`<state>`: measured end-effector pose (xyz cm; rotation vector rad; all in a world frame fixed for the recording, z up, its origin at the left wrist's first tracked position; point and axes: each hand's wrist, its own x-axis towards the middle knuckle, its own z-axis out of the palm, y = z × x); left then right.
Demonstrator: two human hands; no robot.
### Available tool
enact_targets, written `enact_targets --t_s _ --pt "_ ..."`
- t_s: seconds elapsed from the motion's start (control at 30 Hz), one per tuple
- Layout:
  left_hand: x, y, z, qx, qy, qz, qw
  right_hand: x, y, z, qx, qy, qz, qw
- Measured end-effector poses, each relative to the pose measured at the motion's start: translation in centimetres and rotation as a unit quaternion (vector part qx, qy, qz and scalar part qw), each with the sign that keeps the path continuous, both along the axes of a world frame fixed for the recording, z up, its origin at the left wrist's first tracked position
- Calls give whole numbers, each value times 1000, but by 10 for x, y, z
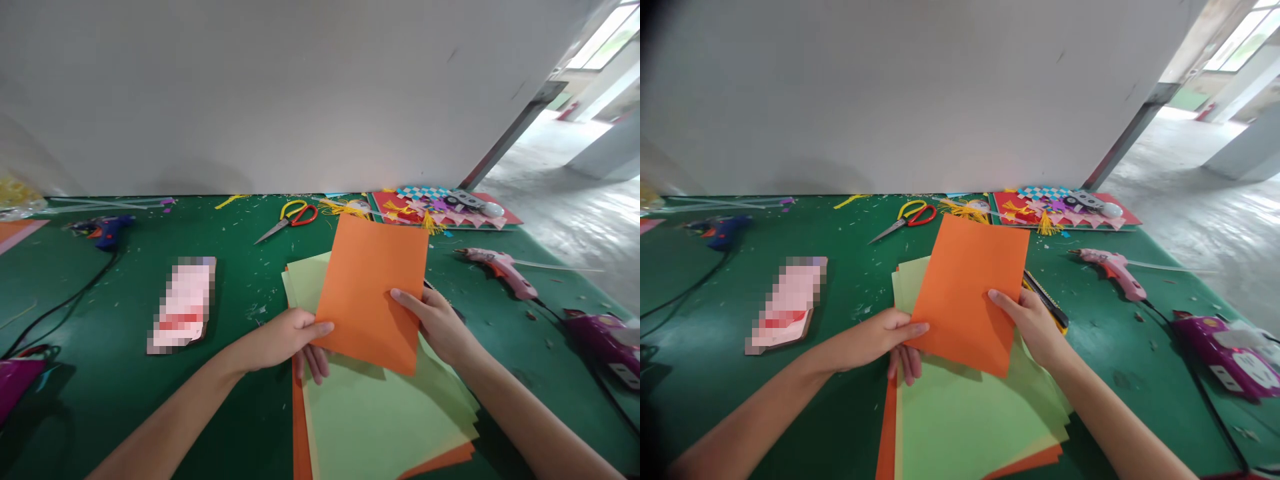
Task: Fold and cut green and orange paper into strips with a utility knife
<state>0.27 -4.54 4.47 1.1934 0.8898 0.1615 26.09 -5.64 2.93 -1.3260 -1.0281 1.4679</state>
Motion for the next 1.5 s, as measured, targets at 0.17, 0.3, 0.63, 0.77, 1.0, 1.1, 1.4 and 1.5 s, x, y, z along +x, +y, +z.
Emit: enact_targets --t_s 0.17,0.3,0.63,0.77,1.0,1.1,1.4,1.5 --pt "-15 7 4 10 97 1 995 11 7 -4 249 -331 -109 904" --pt "-22 11 2 30 139 -32 989 9 5 -7 359 -451 45 816" --pt "-23 12 -2 18 179 -27 983 6 -1 -21 384 -535 273 702" --pt "-24 12 -5 13 171 -28 985 10 -4 -25 389 -545 285 686" --pt "-24 13 -6 18 180 -31 983 2 -12 -24 349 -569 306 679" --pt "-23 12 -5 13 177 -26 984 2 -15 -28 334 -569 305 687" --pt "-22 13 -6 39 180 -40 982 -16 -18 4 404 -498 334 691" --pt "-22 12 -7 55 173 -41 983 -41 -20 19 429 -442 409 673"
